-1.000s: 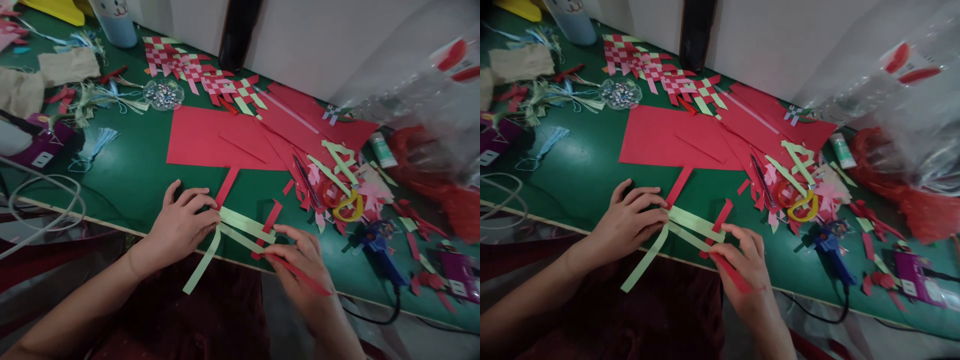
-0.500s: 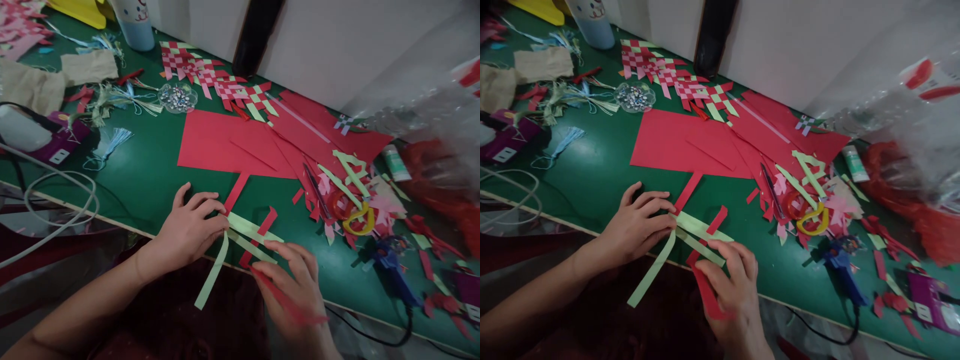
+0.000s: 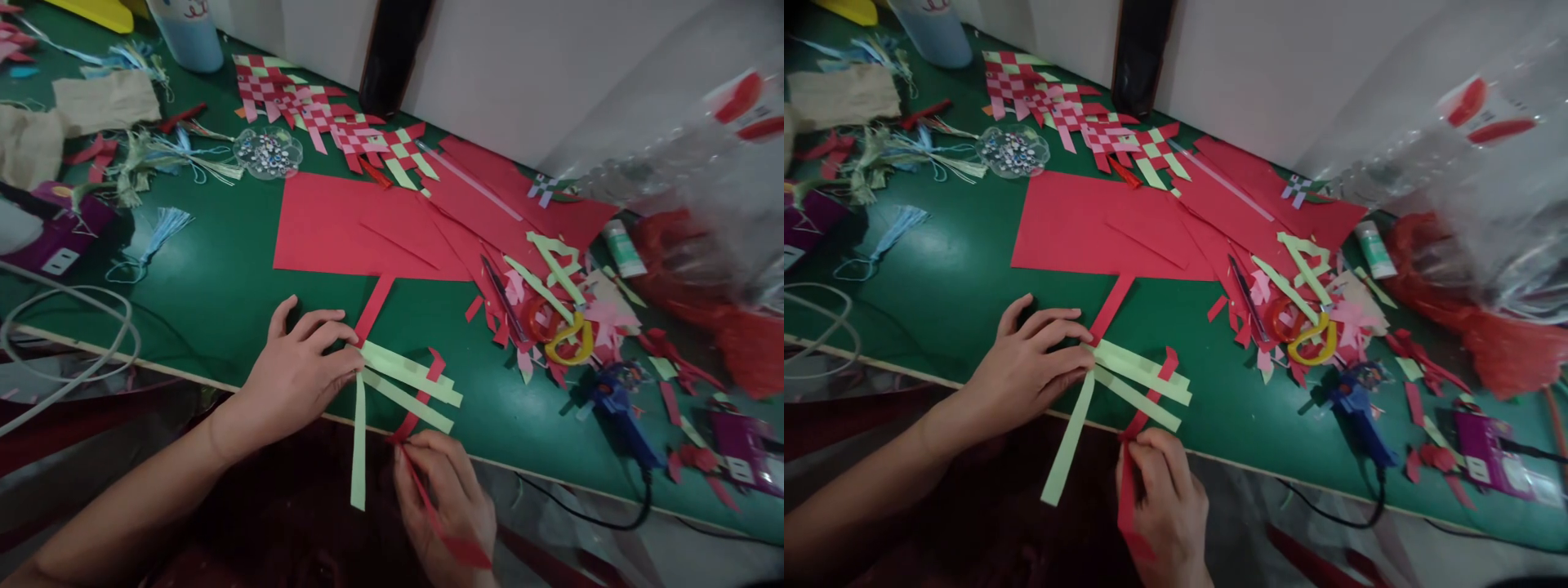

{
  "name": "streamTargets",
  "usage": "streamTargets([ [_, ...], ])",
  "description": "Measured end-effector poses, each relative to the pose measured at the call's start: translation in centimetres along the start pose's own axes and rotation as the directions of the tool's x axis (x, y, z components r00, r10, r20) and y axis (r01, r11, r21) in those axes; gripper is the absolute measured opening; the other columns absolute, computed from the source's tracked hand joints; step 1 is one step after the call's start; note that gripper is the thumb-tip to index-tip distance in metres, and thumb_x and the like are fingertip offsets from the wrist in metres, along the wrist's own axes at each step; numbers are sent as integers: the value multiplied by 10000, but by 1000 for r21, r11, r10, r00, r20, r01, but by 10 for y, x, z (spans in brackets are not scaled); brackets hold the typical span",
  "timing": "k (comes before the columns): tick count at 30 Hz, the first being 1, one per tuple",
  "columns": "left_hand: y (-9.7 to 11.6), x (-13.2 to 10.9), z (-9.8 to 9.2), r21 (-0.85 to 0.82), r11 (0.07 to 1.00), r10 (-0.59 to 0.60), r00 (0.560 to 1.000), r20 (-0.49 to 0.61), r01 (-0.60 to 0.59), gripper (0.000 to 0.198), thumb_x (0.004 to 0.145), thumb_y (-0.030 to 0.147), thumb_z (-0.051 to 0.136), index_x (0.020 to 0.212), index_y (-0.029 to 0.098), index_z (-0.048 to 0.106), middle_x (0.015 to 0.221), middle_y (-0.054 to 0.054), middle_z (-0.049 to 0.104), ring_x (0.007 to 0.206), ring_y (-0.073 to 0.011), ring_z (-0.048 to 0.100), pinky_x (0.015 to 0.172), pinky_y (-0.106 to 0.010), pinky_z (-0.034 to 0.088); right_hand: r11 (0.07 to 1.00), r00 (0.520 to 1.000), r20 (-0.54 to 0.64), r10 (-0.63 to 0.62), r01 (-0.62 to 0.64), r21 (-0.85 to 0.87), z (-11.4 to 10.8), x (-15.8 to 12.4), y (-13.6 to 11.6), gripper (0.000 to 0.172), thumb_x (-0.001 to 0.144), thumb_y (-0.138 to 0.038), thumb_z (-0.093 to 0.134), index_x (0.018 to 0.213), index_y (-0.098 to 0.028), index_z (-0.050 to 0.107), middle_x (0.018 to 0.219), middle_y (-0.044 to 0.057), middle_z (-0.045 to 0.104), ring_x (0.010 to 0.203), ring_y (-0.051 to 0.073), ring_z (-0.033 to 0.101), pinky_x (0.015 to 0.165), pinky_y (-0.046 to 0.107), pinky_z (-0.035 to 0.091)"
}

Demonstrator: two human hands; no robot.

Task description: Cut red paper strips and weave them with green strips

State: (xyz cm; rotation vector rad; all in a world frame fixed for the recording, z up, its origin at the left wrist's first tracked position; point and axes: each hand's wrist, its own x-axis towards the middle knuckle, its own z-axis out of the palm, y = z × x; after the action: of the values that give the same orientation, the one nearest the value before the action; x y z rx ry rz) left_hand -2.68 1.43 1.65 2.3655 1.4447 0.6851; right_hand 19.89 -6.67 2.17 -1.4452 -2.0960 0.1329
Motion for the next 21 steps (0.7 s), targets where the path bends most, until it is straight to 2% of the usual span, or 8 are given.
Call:
streamTargets([
  [4,0,0,0,3,1000,4,1000,10,-4,137,967,257,563,891,295,669,1090,25,683,1263,-271,535,1135,-612,166,997,993,-102,56,-61,-41,4,-9,0,36,898,-151,634,893,-186,633,859,33,671,734,108,683,653,187,556],
  [7,0,0,0,1,1000,11,1000,-7,-11,151,970,253,553,880,288,669,1085,19,686,1253,-268,542,1134,-609,169,995,978,-201,58,-72,-66,3,-15,1,104,851,-114,696,907,-173,632,863,32,663,740,109,678,708,200,570],
  [9,0,0,0,1,1000,13,1000,-9,-13,160,973,254,547,874,285,669,1090,14,687,1252,-268,542,1135,-606,168,995,974,-222,50,-67,-68,2,-16,1,147,834,-87,709,920,-176,631,871,27,665,738,109,679,733,212,579],
  [16,0,1,0,12,1000,18,1000,-17,-18,144,969,262,559,877,289,666,1093,18,689,1249,-272,546,1127,-608,177,997,987,-156,22,-33,-65,2,-7,3,136,851,-85,683,935,-185,647,894,42,679,758,125,694,743,232,595],
  [21,0,1,1,12,1000,7,1000,-1,-7,119,961,258,574,889,295,661,1090,33,682,1262,-272,540,1131,-610,171,989,989,-30,-148,147,-22,0,16,7,204,858,-45,623,1000,-187,661,939,73,713,859,162,717,762,255,604],
])
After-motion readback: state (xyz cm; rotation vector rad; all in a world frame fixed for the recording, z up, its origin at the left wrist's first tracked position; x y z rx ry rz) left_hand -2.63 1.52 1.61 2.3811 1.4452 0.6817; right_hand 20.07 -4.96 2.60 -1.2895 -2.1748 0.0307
